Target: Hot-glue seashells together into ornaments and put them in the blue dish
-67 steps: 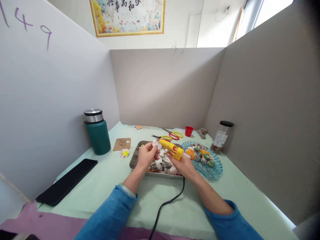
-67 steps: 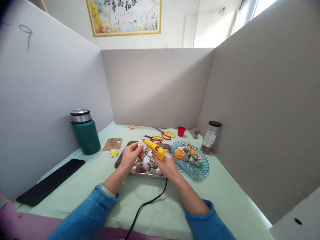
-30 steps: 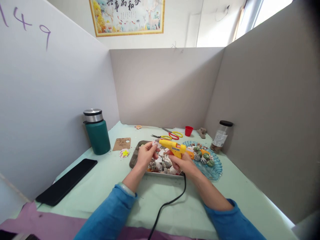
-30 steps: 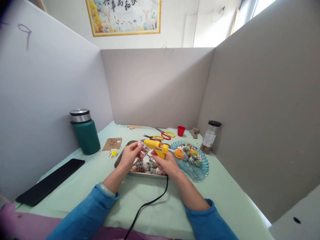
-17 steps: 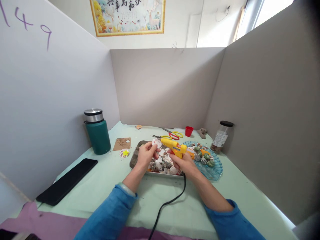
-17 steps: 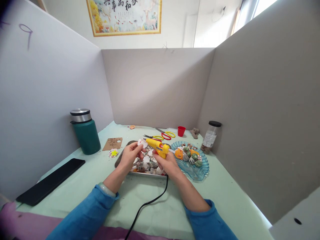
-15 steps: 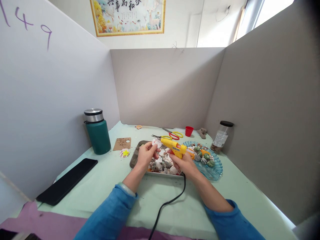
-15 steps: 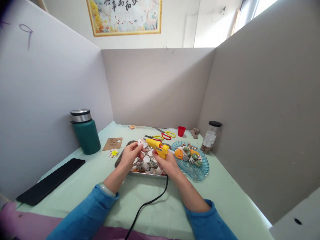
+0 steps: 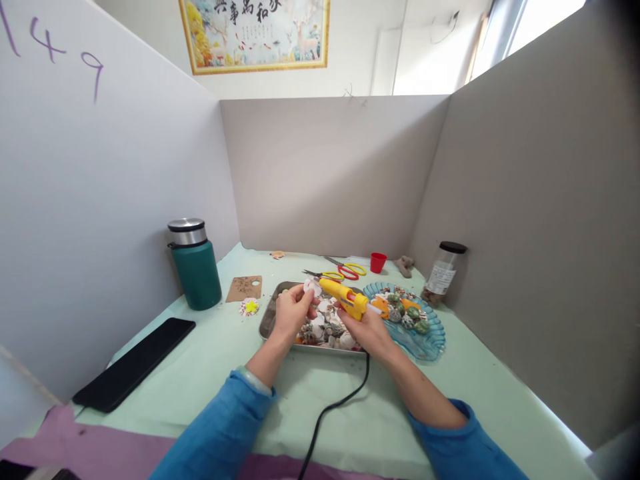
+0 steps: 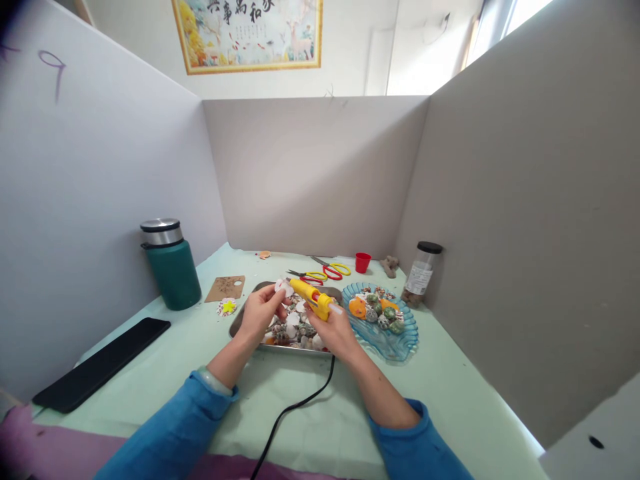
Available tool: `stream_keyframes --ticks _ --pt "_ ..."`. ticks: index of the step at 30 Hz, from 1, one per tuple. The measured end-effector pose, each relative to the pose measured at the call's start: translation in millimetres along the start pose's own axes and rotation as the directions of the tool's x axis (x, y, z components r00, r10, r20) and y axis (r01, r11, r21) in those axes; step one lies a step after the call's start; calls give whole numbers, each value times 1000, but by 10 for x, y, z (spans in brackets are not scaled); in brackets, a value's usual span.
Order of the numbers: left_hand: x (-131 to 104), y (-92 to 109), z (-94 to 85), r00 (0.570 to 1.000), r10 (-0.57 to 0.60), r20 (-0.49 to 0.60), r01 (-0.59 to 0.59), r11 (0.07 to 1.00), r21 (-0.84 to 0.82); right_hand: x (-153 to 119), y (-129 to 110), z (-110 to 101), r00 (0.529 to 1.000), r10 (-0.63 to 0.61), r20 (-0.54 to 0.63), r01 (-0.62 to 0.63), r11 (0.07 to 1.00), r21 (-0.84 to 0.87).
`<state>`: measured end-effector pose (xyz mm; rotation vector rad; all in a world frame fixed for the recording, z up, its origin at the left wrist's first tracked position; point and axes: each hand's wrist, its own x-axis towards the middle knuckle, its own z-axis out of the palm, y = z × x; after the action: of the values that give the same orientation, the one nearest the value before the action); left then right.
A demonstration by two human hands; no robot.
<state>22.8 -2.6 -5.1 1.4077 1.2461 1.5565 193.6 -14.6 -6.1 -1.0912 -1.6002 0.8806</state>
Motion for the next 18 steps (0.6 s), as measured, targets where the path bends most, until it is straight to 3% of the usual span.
stream_keyframes --ticks 18 --pt "-8 36 17 998 -43 45 47 993 -110 -34 -99 -10 999 49 24 -49 999 5"
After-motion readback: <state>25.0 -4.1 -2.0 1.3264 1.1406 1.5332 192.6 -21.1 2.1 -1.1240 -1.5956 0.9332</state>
